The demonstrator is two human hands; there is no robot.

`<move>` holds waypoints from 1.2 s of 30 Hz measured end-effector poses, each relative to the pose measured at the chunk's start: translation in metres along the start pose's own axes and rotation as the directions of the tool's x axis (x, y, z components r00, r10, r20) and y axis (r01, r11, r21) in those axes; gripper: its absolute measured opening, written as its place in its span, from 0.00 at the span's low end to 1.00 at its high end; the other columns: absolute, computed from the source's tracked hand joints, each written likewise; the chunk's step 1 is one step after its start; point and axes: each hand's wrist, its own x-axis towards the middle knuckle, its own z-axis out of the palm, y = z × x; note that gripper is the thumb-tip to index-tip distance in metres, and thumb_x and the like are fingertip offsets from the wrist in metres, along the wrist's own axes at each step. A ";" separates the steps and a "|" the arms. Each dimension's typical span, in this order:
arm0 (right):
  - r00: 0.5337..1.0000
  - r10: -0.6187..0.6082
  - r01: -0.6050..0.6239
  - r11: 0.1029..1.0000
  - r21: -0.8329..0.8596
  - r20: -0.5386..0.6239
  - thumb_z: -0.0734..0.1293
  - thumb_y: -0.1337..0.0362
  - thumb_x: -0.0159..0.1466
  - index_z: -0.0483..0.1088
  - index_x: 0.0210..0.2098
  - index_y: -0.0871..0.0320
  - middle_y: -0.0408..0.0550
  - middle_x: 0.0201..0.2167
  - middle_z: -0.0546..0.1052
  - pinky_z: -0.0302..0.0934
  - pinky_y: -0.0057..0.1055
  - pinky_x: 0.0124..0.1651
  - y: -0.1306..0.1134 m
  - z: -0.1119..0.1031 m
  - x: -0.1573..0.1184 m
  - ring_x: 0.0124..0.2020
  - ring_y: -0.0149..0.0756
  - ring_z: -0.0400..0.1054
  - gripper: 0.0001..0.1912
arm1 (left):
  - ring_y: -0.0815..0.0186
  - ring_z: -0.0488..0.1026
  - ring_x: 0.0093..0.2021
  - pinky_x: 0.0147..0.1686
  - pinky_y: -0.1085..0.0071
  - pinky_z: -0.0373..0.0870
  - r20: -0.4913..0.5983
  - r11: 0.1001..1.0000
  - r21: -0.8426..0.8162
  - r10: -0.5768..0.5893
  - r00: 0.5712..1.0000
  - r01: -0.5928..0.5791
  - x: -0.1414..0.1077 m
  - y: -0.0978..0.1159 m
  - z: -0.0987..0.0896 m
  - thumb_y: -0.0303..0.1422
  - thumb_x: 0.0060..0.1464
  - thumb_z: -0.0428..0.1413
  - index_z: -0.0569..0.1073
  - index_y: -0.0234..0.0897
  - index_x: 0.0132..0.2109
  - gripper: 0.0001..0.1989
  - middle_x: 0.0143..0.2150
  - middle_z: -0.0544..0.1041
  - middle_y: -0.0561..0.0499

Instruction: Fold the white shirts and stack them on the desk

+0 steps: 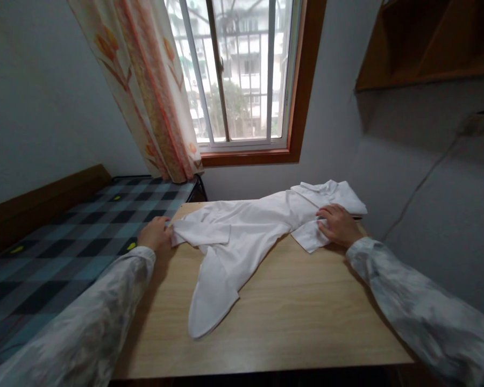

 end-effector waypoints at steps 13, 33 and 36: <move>0.979 -0.178 0.161 0.975 0.156 0.100 0.68 0.69 0.71 0.80 0.48 0.55 0.54 0.50 0.82 0.62 0.46 0.64 -0.097 0.063 0.044 0.55 0.51 0.71 0.10 | 0.57 0.81 0.43 0.44 0.66 0.74 0.473 0.598 -0.310 0.772 0.425 -0.739 -0.085 0.122 0.046 0.35 0.60 0.61 0.81 0.41 0.45 0.07 0.48 0.82 0.44; 0.995 0.103 -0.094 0.932 0.350 -0.006 0.72 0.62 0.65 0.65 0.58 0.56 0.59 0.53 0.79 0.71 0.48 0.58 -0.127 0.093 0.073 0.53 0.54 0.76 0.24 | 0.53 0.81 0.45 0.46 0.63 0.71 0.459 0.700 -0.099 0.663 0.592 -0.707 -0.094 0.141 0.017 0.64 0.53 0.65 0.80 0.42 0.52 0.33 0.49 0.82 0.44; 0.994 0.088 -0.061 0.934 0.352 -0.059 0.74 0.59 0.65 0.68 0.56 0.56 0.58 0.52 0.78 0.70 0.49 0.60 -0.131 0.094 0.078 0.54 0.54 0.75 0.22 | 0.50 0.81 0.46 0.45 0.60 0.73 0.484 0.652 -0.021 0.670 0.563 -0.758 -0.109 0.158 0.037 0.52 0.55 0.67 0.80 0.40 0.48 0.23 0.51 0.81 0.41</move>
